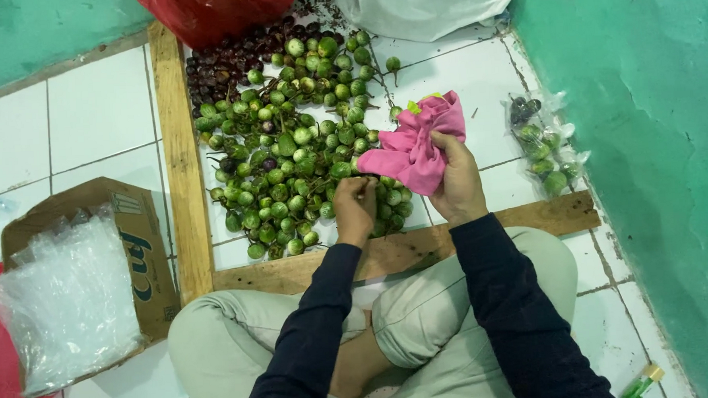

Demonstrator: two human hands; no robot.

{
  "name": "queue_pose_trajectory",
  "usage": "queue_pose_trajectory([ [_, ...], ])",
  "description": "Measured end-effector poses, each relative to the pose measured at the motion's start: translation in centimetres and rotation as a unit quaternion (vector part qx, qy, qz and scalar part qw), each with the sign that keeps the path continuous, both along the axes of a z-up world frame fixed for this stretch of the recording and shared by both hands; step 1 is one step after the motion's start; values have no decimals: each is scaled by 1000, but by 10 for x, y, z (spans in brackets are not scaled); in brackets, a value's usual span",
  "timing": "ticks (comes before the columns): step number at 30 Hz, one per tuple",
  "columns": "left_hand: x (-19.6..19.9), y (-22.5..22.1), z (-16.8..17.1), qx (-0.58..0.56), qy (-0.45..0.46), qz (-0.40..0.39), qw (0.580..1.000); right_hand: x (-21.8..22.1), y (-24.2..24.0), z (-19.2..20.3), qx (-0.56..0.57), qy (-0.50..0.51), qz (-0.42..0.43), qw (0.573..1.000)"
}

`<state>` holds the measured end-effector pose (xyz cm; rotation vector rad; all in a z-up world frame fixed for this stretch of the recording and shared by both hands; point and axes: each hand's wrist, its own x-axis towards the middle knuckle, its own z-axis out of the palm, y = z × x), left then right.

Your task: Individually bagging small green fruits into plastic bags while sitting on the floor.

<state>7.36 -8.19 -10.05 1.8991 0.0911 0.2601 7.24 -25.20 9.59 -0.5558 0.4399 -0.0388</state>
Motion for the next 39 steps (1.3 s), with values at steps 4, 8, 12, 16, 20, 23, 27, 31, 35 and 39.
queue_pose_trajectory([
  [4,-11,26,52,-80,8,47,996,-22,30,48,-68,-12,-22,997],
  [8,-29,40,114,-200,41,75,976,-42,63,61,-337,-105,28,935],
  [12,-50,36,146,-258,-4,70,964,-51,93,-13,-590,-254,131,755],
  [16,-60,41,134,-254,-31,56,965,-52,93,-32,-661,-299,120,677],
  [20,-63,39,118,-289,-14,49,956,-46,86,-50,-696,-232,130,666],
  [23,-59,35,111,-344,15,61,937,-52,89,4,-636,-214,123,732],
  [27,-52,39,99,-448,49,87,889,-51,90,54,-523,-202,132,817],
  [31,-55,50,106,-458,80,63,883,-53,90,28,-467,-206,223,830],
  [35,-63,46,117,-469,107,30,876,-48,84,-39,-673,-263,169,671],
  [39,-71,43,126,-487,115,6,866,-47,82,-32,-650,-232,137,710],
])
